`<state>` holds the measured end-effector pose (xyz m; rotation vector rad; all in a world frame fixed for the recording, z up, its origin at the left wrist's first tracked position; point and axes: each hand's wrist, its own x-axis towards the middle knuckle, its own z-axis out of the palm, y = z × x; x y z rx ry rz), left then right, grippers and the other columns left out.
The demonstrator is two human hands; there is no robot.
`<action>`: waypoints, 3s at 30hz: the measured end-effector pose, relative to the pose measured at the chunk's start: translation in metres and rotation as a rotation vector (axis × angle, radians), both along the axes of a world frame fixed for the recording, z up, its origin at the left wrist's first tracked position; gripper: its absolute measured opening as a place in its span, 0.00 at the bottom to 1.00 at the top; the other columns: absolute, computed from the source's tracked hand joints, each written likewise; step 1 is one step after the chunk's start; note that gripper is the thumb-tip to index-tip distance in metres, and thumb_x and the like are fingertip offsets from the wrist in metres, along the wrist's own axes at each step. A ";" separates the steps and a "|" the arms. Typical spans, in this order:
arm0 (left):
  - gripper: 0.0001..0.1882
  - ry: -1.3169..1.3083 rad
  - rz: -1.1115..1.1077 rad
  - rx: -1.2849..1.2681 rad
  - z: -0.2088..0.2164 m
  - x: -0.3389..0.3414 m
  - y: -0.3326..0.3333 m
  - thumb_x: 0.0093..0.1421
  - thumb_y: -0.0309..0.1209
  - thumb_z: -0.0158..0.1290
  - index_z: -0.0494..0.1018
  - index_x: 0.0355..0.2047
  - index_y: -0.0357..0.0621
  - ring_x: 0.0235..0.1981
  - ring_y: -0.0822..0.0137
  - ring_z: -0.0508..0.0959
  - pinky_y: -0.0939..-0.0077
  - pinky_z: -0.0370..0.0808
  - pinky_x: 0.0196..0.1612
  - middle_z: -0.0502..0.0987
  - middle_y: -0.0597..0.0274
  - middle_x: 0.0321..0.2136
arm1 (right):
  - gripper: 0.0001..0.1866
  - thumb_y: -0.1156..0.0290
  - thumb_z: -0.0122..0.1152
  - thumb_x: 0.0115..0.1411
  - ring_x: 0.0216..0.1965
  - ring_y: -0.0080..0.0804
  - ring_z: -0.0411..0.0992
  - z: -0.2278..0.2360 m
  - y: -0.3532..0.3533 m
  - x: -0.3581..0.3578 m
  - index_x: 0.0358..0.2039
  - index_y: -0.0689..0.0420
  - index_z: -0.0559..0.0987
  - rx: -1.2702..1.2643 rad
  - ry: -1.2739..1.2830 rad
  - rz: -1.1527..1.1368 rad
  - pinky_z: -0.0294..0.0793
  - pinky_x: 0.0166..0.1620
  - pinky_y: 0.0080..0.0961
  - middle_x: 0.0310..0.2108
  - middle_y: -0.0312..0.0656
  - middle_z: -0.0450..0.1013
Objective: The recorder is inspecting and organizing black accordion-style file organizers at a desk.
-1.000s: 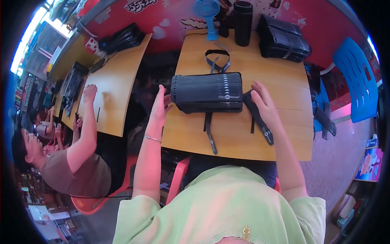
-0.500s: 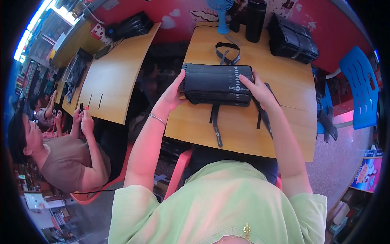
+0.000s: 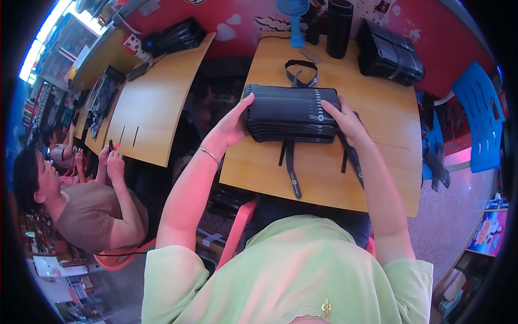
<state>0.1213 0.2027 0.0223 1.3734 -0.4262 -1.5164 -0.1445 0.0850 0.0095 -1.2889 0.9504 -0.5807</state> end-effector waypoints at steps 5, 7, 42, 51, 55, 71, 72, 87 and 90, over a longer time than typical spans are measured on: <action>0.37 0.133 -0.032 -0.027 -0.001 -0.006 0.008 0.55 0.54 0.56 0.61 0.59 0.49 0.55 0.60 0.67 0.59 0.64 0.54 0.68 0.57 0.55 | 0.42 0.54 0.62 0.57 0.55 0.32 0.64 0.001 0.006 -0.003 0.62 0.64 0.54 -0.012 -0.123 -0.017 0.61 0.58 0.27 0.53 0.49 0.66; 0.35 0.143 -0.020 -0.048 0.004 -0.012 0.014 0.55 0.49 0.56 0.61 0.59 0.47 0.53 0.61 0.69 0.59 0.67 0.51 0.69 0.58 0.54 | 0.41 0.55 0.63 0.57 0.55 0.32 0.64 -0.005 0.007 -0.007 0.62 0.64 0.55 -0.031 -0.123 -0.002 0.61 0.58 0.27 0.52 0.49 0.66; 0.61 -0.255 -0.286 -0.564 -0.049 -0.001 0.043 0.31 0.32 0.67 0.45 0.66 0.39 0.62 0.59 0.57 0.69 0.52 0.64 0.51 0.54 0.59 | 0.23 0.71 0.66 0.51 0.22 0.25 0.70 -0.006 -0.067 0.102 0.49 0.53 0.74 -0.291 0.309 0.556 0.72 0.27 0.20 0.25 0.39 0.72; 0.49 -0.184 -0.259 -0.490 -0.044 -0.008 0.043 0.31 0.27 0.66 0.56 0.57 0.43 0.56 0.65 0.61 0.74 0.55 0.61 0.61 0.60 0.50 | 0.19 0.73 0.65 0.53 0.20 0.19 0.70 -0.011 -0.068 0.099 0.46 0.55 0.75 -0.198 0.279 0.562 0.70 0.23 0.17 0.21 0.36 0.70; 0.43 -0.269 -0.273 -0.599 -0.049 -0.010 0.042 0.31 0.27 0.66 0.60 0.52 0.45 0.52 0.65 0.63 0.75 0.55 0.58 0.61 0.59 0.47 | 0.16 0.74 0.66 0.52 0.19 0.19 0.71 -0.017 -0.069 0.099 0.42 0.56 0.77 -0.205 0.267 0.510 0.70 0.23 0.17 0.22 0.37 0.71; 0.44 -0.304 -0.330 -0.668 -0.054 -0.007 0.034 0.31 0.27 0.66 0.60 0.52 0.45 0.52 0.64 0.63 0.75 0.56 0.59 0.61 0.59 0.48 | 0.10 0.75 0.65 0.52 0.21 0.25 0.75 -0.021 -0.081 0.105 0.35 0.59 0.76 -0.309 0.384 0.566 0.73 0.26 0.22 0.27 0.40 0.74; 0.44 -0.304 -0.333 -0.671 -0.052 -0.007 0.035 0.31 0.27 0.66 0.60 0.52 0.45 0.52 0.64 0.63 0.75 0.56 0.59 0.61 0.59 0.48 | 0.10 0.75 0.65 0.52 0.21 0.25 0.75 -0.017 -0.080 0.102 0.35 0.59 0.76 -0.310 0.385 0.562 0.73 0.26 0.22 0.27 0.40 0.74; 0.64 -0.339 -0.416 -0.555 -0.048 0.001 0.029 0.31 0.34 0.68 0.42 0.66 0.37 0.63 0.59 0.56 0.68 0.51 0.65 0.55 0.50 0.60 | 0.18 0.63 0.68 0.48 0.42 0.39 0.70 0.045 -0.045 0.093 0.41 0.46 0.79 -0.943 0.662 0.729 0.71 0.41 0.34 0.36 0.41 0.68; 0.63 -0.341 -0.441 -0.556 -0.045 0.002 0.028 0.31 0.34 0.68 0.43 0.65 0.37 0.62 0.59 0.57 0.68 0.52 0.65 0.56 0.50 0.59 | 0.17 0.65 0.68 0.46 0.45 0.40 0.69 0.037 -0.036 0.098 0.40 0.47 0.80 -1.179 0.581 0.677 0.71 0.44 0.33 0.39 0.42 0.69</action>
